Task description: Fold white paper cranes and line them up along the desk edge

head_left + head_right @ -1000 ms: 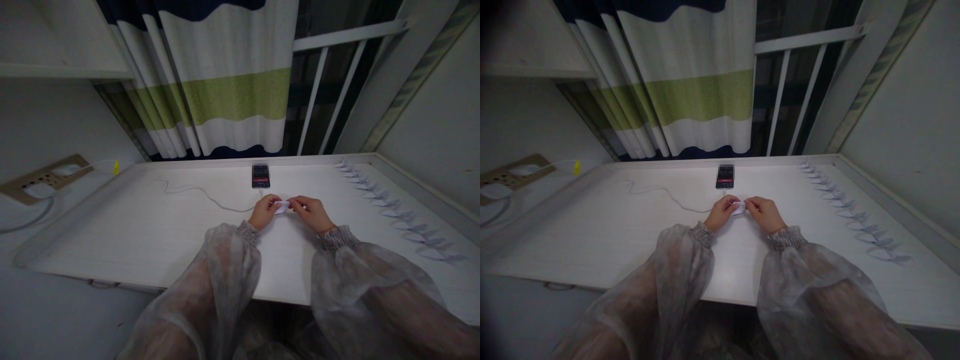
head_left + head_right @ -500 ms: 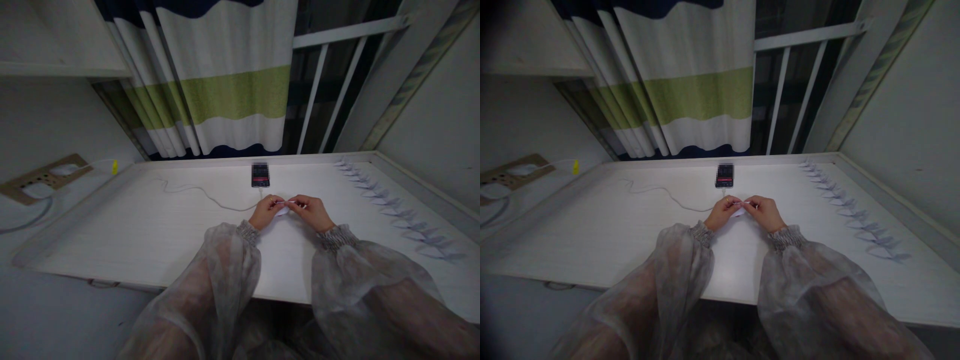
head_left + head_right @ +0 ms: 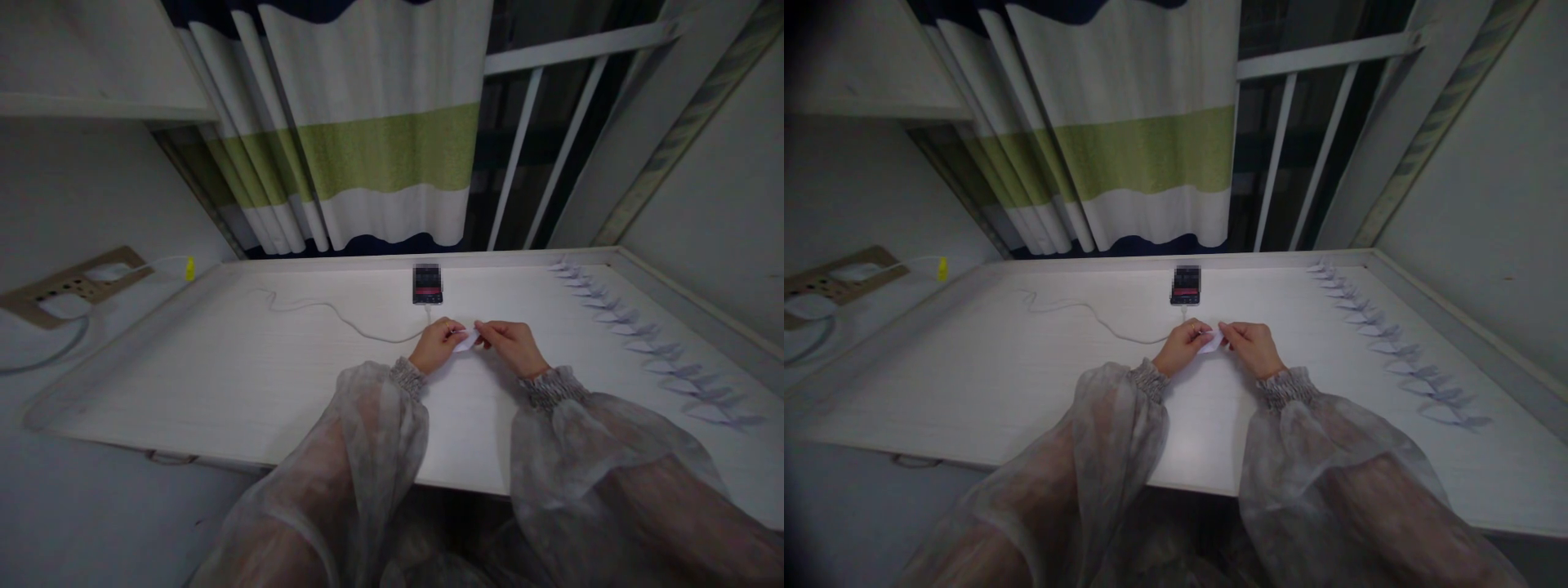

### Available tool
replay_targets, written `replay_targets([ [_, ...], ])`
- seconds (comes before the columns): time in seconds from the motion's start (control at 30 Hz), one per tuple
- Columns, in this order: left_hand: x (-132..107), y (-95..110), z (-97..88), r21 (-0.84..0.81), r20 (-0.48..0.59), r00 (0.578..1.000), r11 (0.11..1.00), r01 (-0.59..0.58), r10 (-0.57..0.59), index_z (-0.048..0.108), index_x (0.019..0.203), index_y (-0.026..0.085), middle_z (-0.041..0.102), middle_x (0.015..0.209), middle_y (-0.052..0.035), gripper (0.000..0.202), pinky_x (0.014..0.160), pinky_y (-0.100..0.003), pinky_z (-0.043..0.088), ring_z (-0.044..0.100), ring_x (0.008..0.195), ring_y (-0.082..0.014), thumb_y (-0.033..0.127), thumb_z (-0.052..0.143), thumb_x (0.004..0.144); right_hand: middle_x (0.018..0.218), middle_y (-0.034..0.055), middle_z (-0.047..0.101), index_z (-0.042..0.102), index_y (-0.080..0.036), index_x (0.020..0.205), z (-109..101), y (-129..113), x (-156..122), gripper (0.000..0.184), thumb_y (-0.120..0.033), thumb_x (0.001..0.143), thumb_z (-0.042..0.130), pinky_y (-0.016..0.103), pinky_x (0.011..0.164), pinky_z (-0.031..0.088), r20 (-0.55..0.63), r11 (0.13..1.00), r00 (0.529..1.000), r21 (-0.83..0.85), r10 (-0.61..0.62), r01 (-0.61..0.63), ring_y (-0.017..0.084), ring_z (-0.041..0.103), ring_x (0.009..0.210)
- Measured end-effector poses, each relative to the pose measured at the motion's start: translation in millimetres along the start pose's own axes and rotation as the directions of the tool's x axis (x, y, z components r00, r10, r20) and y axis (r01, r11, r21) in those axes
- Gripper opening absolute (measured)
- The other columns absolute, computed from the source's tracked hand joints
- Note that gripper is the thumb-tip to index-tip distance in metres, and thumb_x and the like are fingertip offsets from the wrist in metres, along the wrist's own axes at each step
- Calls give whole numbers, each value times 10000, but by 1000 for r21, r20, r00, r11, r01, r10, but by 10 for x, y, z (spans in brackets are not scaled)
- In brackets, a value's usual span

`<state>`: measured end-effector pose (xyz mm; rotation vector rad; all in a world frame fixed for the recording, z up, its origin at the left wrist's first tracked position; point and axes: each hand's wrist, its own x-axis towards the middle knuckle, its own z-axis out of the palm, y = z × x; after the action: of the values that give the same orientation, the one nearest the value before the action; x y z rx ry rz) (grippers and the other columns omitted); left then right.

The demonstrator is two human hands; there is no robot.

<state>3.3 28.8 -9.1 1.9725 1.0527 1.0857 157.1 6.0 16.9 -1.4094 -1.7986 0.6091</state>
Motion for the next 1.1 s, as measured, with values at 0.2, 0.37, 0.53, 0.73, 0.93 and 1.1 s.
replay_targets([
  [0.2,-11,-13,22,-42,-31,998,998,50,-51,581,738,142,550,718,-9,112,644,-217,395,495,677,-105,244,536,722,496,23,571,613,-146,581,15,19,11,400,-443,760,414,240,518,373,-23,999,1000,-36,8,-9,126,507,486],
  [0.37,-11,-37,54,-227,-13,993,968,109,-114,534,835,145,548,751,2,175,555,-196,388,484,564,-63,246,566,696,548,26,595,600,-155,612,17,54,37,312,-430,706,487,246,525,376,-81,998,995,-12,59,-60,131,507,506],
  [0.53,-9,-5,56,-362,-56,986,924,125,-155,459,915,167,496,752,29,300,549,-188,400,503,550,-47,191,606,653,520,15,564,556,-165,588,22,78,60,289,-424,687,475,247,502,357,-123,996,988,11,90,-89,128,479,483],
  [0.73,5,35,70,-443,-79,979,887,133,-186,429,894,168,477,709,47,313,554,-182,409,507,544,-40,141,609,639,505,11,537,511,-175,558,43,69,57,269,-389,694,423,246,499,351,-131,995,987,1,95,-96,124,462,475],
  [0.93,18,17,77,-497,-101,968,854,152,-230,427,888,165,489,675,55,326,532,-168,399,498,528,-35,129,618,626,542,22,550,508,-176,576,45,94,74,247,-371,690,410,248,519,360,-92,994,990,0,105,-106,132,476,513],
  [1.1,13,44,62,-504,-71,964,843,186,-255,423,882,165,486,649,65,342,512,-159,387,483,494,-23,124,629,612,509,17,551,513,-176,543,13,90,78,257,-377,684,438,243,499,352,-61,991,989,-2,135,-135,128,473,490],
])
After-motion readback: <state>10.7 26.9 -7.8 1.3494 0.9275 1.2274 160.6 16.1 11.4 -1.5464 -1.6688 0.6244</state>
